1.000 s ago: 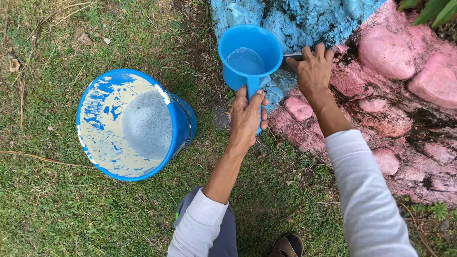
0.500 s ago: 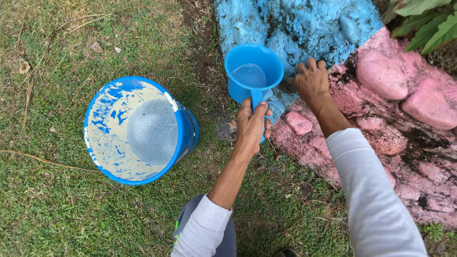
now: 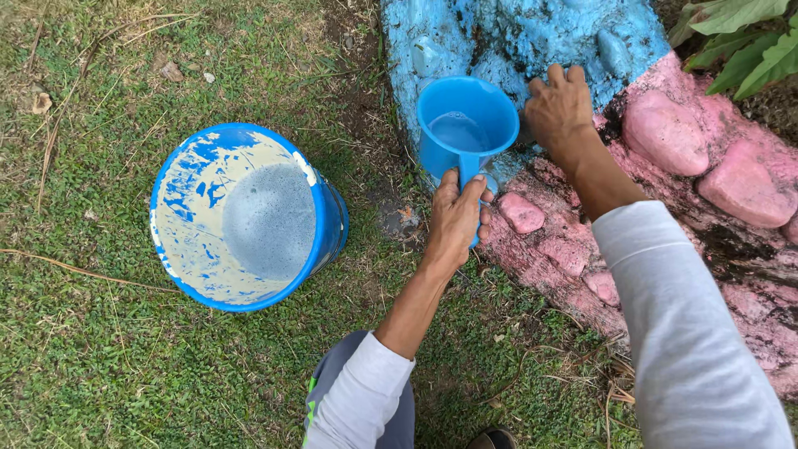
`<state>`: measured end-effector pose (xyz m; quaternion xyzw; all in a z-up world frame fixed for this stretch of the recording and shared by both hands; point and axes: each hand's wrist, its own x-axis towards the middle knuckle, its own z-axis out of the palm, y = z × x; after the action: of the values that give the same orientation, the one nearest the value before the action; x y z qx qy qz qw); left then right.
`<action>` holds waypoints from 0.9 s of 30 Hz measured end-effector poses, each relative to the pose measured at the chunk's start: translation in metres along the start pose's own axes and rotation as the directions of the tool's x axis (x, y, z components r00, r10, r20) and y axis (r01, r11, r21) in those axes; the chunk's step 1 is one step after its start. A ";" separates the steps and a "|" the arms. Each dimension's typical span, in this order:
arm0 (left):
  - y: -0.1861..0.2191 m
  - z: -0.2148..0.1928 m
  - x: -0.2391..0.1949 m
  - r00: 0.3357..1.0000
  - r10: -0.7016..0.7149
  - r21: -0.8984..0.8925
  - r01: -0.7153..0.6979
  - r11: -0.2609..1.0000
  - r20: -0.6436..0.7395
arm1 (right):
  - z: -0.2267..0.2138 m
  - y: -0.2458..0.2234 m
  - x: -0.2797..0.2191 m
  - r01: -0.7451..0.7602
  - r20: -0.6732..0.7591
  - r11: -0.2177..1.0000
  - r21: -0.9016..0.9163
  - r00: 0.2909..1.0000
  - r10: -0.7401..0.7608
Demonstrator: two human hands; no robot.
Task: The person is scrubbing a painted stone garden border with a brush while pouring water from a blue ladle.
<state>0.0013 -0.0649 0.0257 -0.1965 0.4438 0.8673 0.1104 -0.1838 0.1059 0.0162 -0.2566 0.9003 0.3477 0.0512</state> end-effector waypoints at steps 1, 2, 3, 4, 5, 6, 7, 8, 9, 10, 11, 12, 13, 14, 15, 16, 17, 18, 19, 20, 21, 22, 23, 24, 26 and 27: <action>0.000 0.000 -0.004 1.000 -0.001 0.012 0.002 1.000 -0.011 | 0.000 0.000 -0.001 0.008 -0.004 1.000 -0.005 1.000 -0.008; 0.001 0.002 -0.004 1.000 0.001 0.027 -0.001 1.000 -0.010 | 0.000 -0.005 -0.004 0.002 0.036 1.000 0.016 0.999 -0.002; 0.002 0.004 -0.006 1.000 0.003 0.042 -0.003 0.999 -0.010 | 0.001 -0.013 -0.009 -0.005 0.076 0.999 0.037 0.997 0.003; 0.006 0.005 -0.004 1.000 0.020 0.032 -0.020 0.999 -0.003 | -0.002 -0.013 -0.006 -0.020 0.099 0.999 0.050 0.995 0.015; 0.010 0.006 -0.004 0.999 0.037 0.021 -0.037 0.999 0.004 | -0.004 -0.016 -0.005 -0.028 0.068 0.999 0.016 0.997 0.027; 0.008 0.007 -0.007 0.999 0.038 0.009 -0.038 0.999 0.006 | -0.001 -0.027 -0.012 -0.029 0.051 0.999 -0.013 0.998 0.030; 0.008 0.007 -0.005 0.999 0.034 -0.002 -0.034 0.999 0.007 | 0.001 -0.032 -0.015 -0.031 0.034 0.999 -0.042 0.999 0.032; 0.007 0.004 -0.005 1.000 0.022 -0.011 -0.022 1.000 0.004 | 0.002 -0.032 -0.015 -0.026 0.050 1.000 0.005 0.998 0.026; 0.006 0.001 -0.007 1.000 0.009 -0.019 -0.009 1.000 0.002 | 0.002 -0.029 -0.012 -0.022 0.065 0.998 0.053 0.998 0.019; 0.004 0.002 -0.008 1.000 0.009 -0.014 -0.009 1.000 -0.002 | 0.002 -0.024 -0.010 -0.027 0.077 0.995 0.094 0.997 0.019; 0.003 0.002 -0.011 1.000 0.009 -0.009 -0.009 1.000 -0.006 | 0.003 -0.024 -0.014 -0.022 0.099 0.997 0.069 0.995 0.015; 0.006 0.004 -0.008 1.000 0.025 -0.007 -0.025 1.000 -0.011 | 0.002 -0.024 -0.011 -0.016 0.107 0.999 0.036 0.994 0.012; 0.009 0.007 -0.002 0.999 0.039 0.004 -0.039 0.999 -0.002 | 0.001 -0.022 -0.006 -0.011 0.115 1.000 0.004 0.993 0.010; 0.006 0.008 -0.005 1.000 0.030 0.018 -0.030 0.999 -0.007 | 0.005 -0.024 -0.008 -0.024 0.093 1.000 0.017 0.995 0.022; 0.002 0.009 -0.008 1.000 0.021 0.032 -0.020 0.999 -0.011 | 0.009 -0.023 -0.009 -0.037 0.072 0.999 0.031 0.997 0.035; 0.002 0.010 -0.009 0.999 0.030 0.035 -0.029 0.999 -0.013 | 0.010 -0.021 -0.005 -0.058 0.041 0.997 0.042 0.998 0.057; 0.001 0.012 -0.011 0.999 0.039 0.039 -0.038 0.998 -0.015 | 0.011 -0.026 -0.007 -0.064 0.029 0.996 0.068 0.998 0.062; 0.002 0.015 -0.010 0.999 0.052 0.042 -0.052 0.998 -0.008 | 0.012 -0.028 -0.011 -0.077 0.017 0.993 0.088 0.997 0.076; 0.005 0.016 -0.006 0.998 0.062 0.048 -0.062 0.997 -0.003 | 0.011 -0.028 -0.013 -0.090 0.005 0.990 0.109 0.996 0.090; 0.004 0.014 -0.009 0.999 0.053 0.051 -0.053 0.997 -0.003 | 0.011 -0.029 -0.016 -0.079 0.066 0.991 0.112 0.995 0.072; 0.003 0.012 -0.013 0.999 0.044 0.055 -0.044 0.998 -0.003 | 0.009 -0.028 -0.013 -0.069 0.127 0.991 0.117 0.990 0.054; 0.005 0.013 -0.013 1.000 0.028 0.060 -0.028 0.998 0.001 | 0.004 -0.019 -0.002 -0.070 0.170 0.991 0.117 0.984 0.049; 0.006 0.013 -0.016 1.000 0.011 0.065 -0.011 0.998 0.005 | 0.001 -0.007 0.000 -0.070 0.132 0.994 0.081 0.989 0.059; 0.006 0.011 -0.020 1.000 -0.010 0.068 0.011 0.998 -0.013 | 0.001 -0.002 -0.001 -0.052 0.094 0.997 0.052 0.994 0.047; 0.005 0.010 -0.014 1.000 0.011 0.061 -0.010 0.998 -0.009 | 0.001 -0.001 -0.006 -0.038 0.094 0.998 0.046 0.995 0.034; 0.002 0.009 -0.015 1.000 0.013 0.058 -0.013 0.998 -0.007 | 0.004 0.003 -0.009 -0.042 0.133 0.997 0.068 0.991 0.032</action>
<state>0.0120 -0.0589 0.0383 -0.1936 0.4704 0.8541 0.1086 -0.1775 0.1142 0.0181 -0.2144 0.9114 0.3326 0.1132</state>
